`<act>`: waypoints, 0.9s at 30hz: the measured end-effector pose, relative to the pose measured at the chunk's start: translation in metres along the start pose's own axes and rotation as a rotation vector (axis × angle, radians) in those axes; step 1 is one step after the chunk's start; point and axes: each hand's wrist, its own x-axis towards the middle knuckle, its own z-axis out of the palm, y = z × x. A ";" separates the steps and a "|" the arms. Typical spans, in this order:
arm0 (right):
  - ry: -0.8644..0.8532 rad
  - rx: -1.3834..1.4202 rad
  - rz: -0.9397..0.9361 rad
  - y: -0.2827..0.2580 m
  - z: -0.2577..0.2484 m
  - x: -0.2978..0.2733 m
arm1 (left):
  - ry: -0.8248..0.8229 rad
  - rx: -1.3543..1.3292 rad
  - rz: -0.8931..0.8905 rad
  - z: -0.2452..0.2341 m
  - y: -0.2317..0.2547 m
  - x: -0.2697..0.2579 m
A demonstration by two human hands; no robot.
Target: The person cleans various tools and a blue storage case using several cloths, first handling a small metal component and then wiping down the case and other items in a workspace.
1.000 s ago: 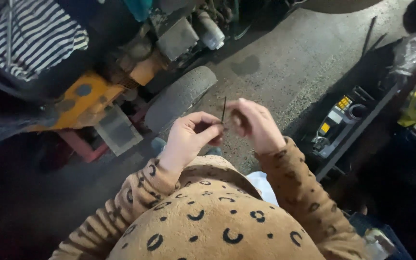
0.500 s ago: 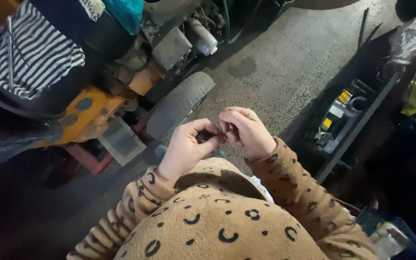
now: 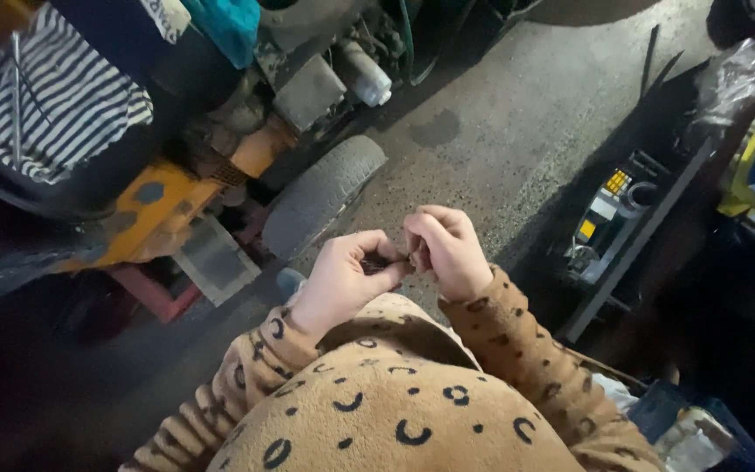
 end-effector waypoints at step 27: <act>-0.186 0.190 -0.485 0.006 -0.022 -0.011 | 0.239 -0.239 0.051 -0.007 0.003 0.008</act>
